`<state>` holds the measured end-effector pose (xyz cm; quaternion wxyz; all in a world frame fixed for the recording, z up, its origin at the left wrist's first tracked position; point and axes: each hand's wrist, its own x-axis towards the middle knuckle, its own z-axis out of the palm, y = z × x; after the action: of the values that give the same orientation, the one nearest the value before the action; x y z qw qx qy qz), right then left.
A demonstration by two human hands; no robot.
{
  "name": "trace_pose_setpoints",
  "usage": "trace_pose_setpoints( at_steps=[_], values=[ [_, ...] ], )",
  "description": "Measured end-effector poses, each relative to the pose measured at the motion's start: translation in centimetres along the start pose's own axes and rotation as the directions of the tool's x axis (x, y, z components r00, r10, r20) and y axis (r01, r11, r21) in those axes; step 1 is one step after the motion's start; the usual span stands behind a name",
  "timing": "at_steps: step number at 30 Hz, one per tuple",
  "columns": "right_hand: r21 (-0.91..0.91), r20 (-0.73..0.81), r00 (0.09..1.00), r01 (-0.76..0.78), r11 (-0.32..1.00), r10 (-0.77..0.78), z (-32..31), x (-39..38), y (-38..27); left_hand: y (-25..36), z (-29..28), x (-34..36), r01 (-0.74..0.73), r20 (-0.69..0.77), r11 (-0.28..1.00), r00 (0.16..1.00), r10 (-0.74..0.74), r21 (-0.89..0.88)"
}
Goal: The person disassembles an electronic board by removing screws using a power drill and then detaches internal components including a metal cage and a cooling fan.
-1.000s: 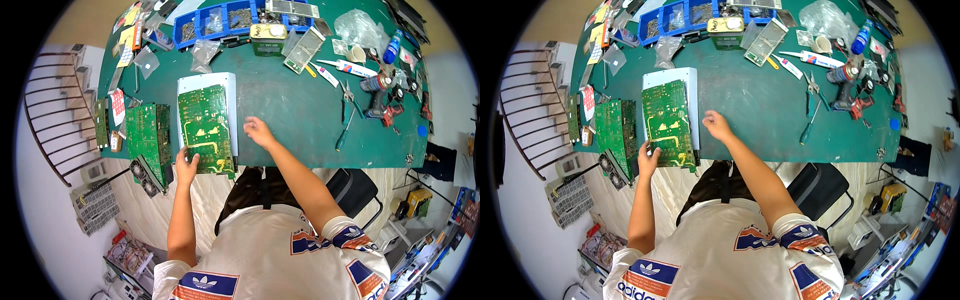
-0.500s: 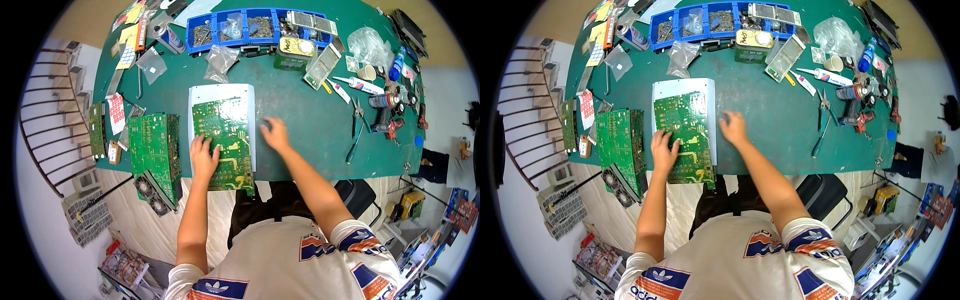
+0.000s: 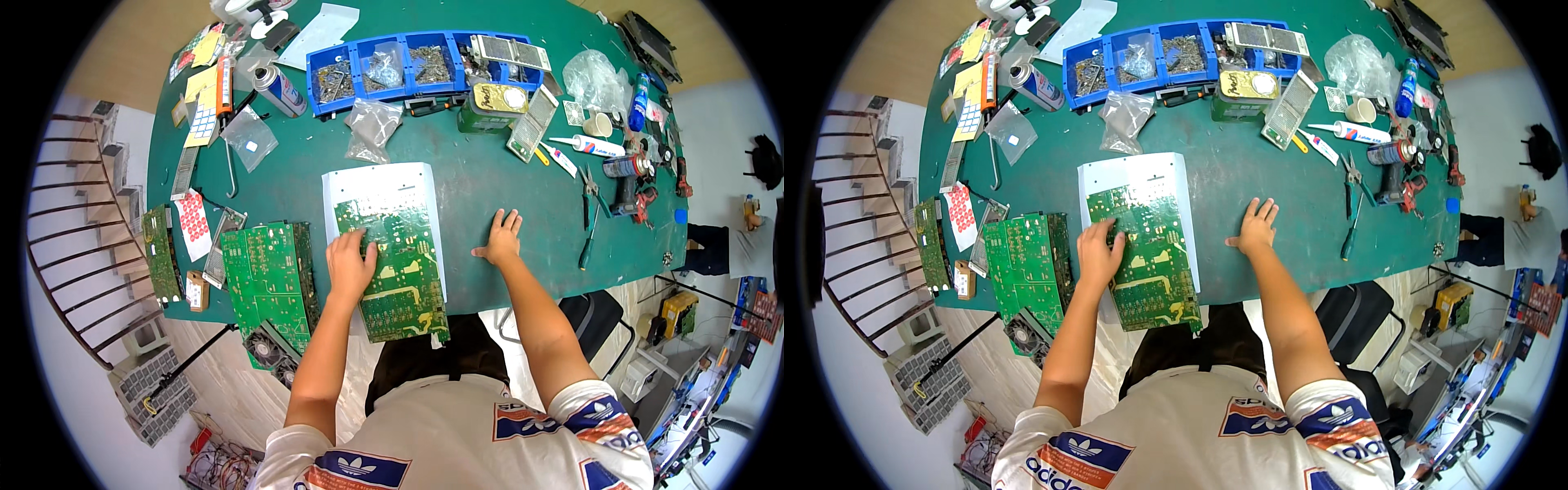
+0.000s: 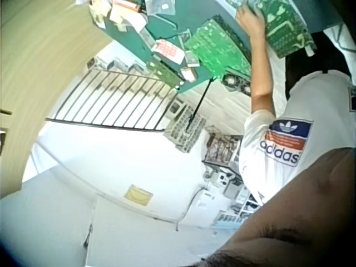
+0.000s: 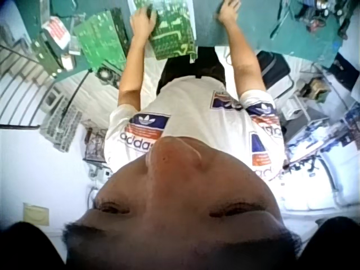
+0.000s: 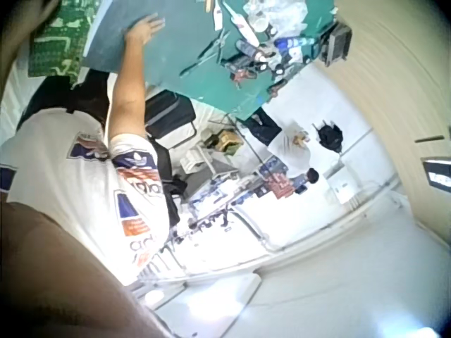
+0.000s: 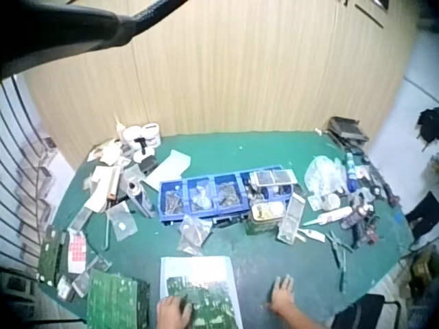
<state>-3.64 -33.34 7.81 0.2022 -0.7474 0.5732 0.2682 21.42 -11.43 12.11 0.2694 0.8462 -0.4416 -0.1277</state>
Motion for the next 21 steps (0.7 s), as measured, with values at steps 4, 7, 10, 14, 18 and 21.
trace_pose_setpoints(
  at_steps=[4, 7, 10, 14, 18, 21],
  values=[
    [0.005, -0.016, 1.000, -0.015, 1.000, 0.015, 0.0, 0.0, 0.4, -1.9, 0.9, 8.3, 0.124, 0.010, 0.942, 0.992, -0.127, -0.312],
    [0.002, -0.020, 1.000, -0.021, 1.000, 0.021, 0.0, 0.1, 0.3, -5.3, 2.8, 16.4, 0.125, -0.031, 0.937, 0.989, -0.143, -0.325],
    [-0.004, -0.014, 1.000, 0.008, 1.000, -0.008, 0.0, 0.2, -1.0, -9.8, 4.9, 22.3, 0.163, -0.025, 0.896, 0.981, -0.190, -0.414],
    [-0.007, -0.022, 1.000, -0.005, 1.000, 0.005, 0.0, 0.4, -0.3, -9.4, 7.3, 24.1, 0.300, 0.145, 0.928, 0.951, -0.272, -0.222],
    [-0.011, -0.043, 0.999, -0.012, 1.000, 0.011, 0.2, 0.3, 0.2, -9.5, 7.0, 24.4, 0.398, 0.320, 0.912, 0.881, -0.350, -0.098],
    [-0.025, -0.051, 0.999, 0.009, 1.000, -0.010, 0.2, 0.1, -0.3, -11.4, 5.3, 23.1, 0.444, 0.417, 0.615, 0.887, -0.199, -0.651]
  ],
)
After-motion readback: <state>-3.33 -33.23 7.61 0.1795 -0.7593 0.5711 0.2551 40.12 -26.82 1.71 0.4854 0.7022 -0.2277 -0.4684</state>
